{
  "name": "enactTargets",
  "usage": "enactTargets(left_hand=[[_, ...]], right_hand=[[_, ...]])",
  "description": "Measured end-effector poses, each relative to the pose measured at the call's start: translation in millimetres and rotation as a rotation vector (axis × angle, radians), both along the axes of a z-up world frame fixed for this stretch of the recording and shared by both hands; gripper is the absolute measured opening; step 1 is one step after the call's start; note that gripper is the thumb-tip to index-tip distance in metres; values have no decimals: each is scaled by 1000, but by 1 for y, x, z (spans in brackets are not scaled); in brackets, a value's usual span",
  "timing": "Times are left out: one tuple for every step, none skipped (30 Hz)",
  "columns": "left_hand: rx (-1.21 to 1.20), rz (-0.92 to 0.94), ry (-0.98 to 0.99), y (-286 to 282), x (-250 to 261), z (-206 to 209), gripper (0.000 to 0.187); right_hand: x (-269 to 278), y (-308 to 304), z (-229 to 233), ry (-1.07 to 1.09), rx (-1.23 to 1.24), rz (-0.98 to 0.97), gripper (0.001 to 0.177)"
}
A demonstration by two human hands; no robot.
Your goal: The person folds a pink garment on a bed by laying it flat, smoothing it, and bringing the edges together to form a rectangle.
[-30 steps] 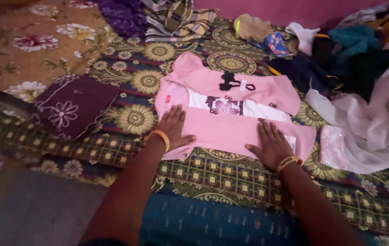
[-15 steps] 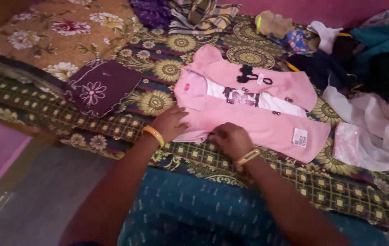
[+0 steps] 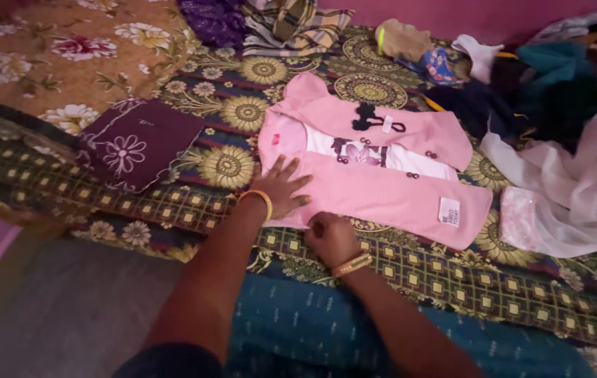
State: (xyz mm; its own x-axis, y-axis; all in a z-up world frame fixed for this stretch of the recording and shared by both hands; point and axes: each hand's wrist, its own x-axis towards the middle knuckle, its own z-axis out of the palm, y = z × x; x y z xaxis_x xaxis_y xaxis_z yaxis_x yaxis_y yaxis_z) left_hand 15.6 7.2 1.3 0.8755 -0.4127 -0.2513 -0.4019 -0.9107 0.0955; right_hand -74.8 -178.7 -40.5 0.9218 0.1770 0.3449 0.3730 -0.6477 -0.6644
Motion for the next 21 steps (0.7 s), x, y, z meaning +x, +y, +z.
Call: enactTargets(left_hand=[[-26, 7, -24, 1, 0, -3, 73], [-28, 3, -21, -1, 2, -5, 73], [-37, 8, -29, 1, 2, -6, 73], [-45, 12, -38, 2, 0, -7, 73], [-44, 16, -37, 3, 0, -6, 73], [-44, 16, -34, 1, 0, -5, 73], [-41, 16, -29, 1, -1, -4, 74], [-38, 18, -28, 2, -2, -3, 74], [-30, 19, -25, 1, -2, -2, 74], [-21, 19, -23, 1, -1, -3, 74], [-22, 20, -24, 2, 1, -3, 74], [-31, 16, -15, 3, 5, -4, 74], [-42, 17, -5, 6, 9, -6, 74], [-43, 22, -4, 10, 12, -8, 74], [-128, 44, -94, 15, 14, -11, 71], [-212, 67, -184, 21, 14, -12, 69], [-213, 70, -182, 31, 9, -14, 69], [-375, 23, -293, 42, 0, -14, 66], [-533, -23, -407, 50, -9, -11, 63], [-529, -18, -408, 55, -19, -7, 63], [-558, -53, -379, 62, -30, -1, 62]], right_hand=[[0, -1, 0, 3, -2, -4, 14], [-2, -4, 1, 12, 21, 4, 14], [-6, -3, 0, 27, 47, 18, 14], [-9, -3, 0, 35, 47, 20, 14], [-8, -2, 1, 65, 44, 17, 14], [-7, -2, 3, 95, 42, 14, 13], [-7, -2, 4, 97, 45, 17, 13], [-8, -2, 5, 105, 61, 40, 15], [-8, -3, 7, 112, 76, 61, 16], [-7, -4, 9, 112, 78, 62, 16], [-5, -7, 12, 151, 87, 96, 16], [-5, -10, 14, 190, 97, 130, 16], [-5, -11, 16, 190, 95, 135, 16], [-5, -12, 17, 195, 178, 101, 23], [-6, -12, 18, 200, 261, 66, 31], [-7, -12, 19, 201, 260, 69, 31], [-7, -12, 20, 210, 216, 79, 33], [-7, -12, 21, 218, 172, 89, 36], [-6, -10, 21, 218, 173, 95, 36], [-6, -8, 20, 154, 153, 84, 35], [-5, -6, 18, 89, 134, 74, 33]])
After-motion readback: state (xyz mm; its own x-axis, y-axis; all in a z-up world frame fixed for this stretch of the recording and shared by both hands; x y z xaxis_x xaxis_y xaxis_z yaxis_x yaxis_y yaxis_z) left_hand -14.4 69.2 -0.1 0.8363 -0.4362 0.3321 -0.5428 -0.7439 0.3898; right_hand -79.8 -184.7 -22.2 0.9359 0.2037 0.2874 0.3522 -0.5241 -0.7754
